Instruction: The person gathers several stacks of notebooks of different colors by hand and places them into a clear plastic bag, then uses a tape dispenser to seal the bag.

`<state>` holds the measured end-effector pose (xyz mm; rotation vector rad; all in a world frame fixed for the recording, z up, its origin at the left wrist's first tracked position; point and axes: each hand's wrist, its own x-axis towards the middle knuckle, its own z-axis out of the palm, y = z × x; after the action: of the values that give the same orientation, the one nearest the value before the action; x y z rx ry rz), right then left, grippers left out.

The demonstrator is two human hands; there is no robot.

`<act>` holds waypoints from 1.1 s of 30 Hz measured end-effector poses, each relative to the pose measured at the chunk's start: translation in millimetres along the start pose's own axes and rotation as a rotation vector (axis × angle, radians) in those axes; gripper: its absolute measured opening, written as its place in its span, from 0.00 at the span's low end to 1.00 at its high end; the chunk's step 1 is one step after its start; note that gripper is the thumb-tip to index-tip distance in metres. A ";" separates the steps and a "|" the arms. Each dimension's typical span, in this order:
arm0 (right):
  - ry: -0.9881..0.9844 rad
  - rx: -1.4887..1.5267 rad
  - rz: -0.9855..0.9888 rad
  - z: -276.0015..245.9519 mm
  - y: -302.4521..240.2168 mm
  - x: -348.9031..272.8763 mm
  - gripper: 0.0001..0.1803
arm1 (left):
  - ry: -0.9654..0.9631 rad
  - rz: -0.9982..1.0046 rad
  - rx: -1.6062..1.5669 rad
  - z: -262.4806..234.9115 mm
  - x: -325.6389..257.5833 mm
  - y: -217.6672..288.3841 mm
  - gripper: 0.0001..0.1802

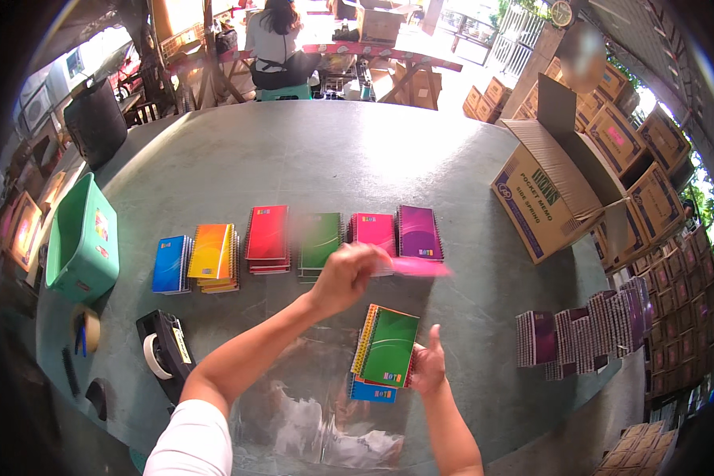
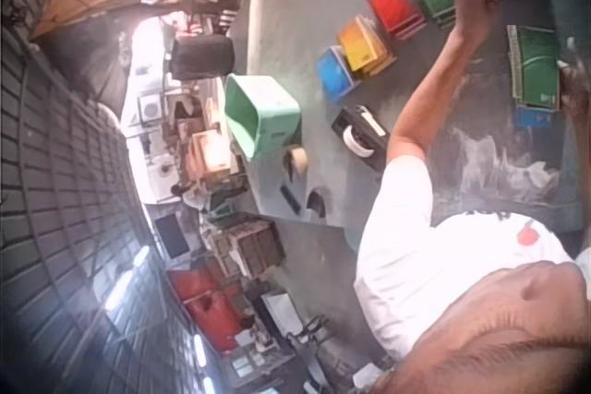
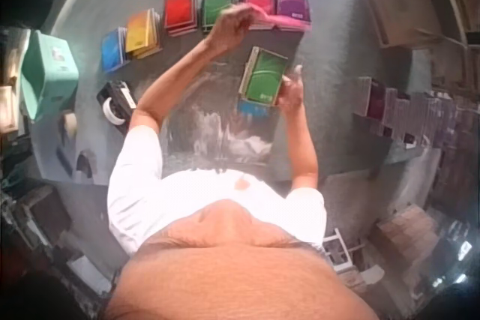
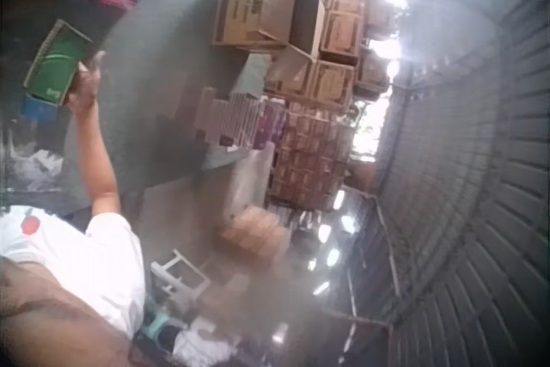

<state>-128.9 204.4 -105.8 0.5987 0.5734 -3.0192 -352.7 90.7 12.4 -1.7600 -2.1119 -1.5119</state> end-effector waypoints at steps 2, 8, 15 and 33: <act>0.006 0.038 -0.023 2.7 5.1 6.4 0.38 | -0.276 0.089 -0.408 -6.2 -25.4 8.8 0.20; -0.064 -0.293 0.026 32.0 15.9 0.2 0.29 | -0.148 0.091 0.354 -41.4 -38.4 -46.5 0.16; 0.066 -0.224 0.012 67.5 35.3 8.9 0.26 | -0.121 -0.981 0.891 -100.8 -47.5 -123.2 0.42; 0.035 -0.286 -0.005 52.3 20.0 8.5 0.26 | -0.463 -0.046 -0.036 -24.8 -35.1 -41.6 0.26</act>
<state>-154.3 167.7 -71.0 0.6329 0.9858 -2.8574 -384.5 52.0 -20.3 -2.2715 -2.3374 -1.2475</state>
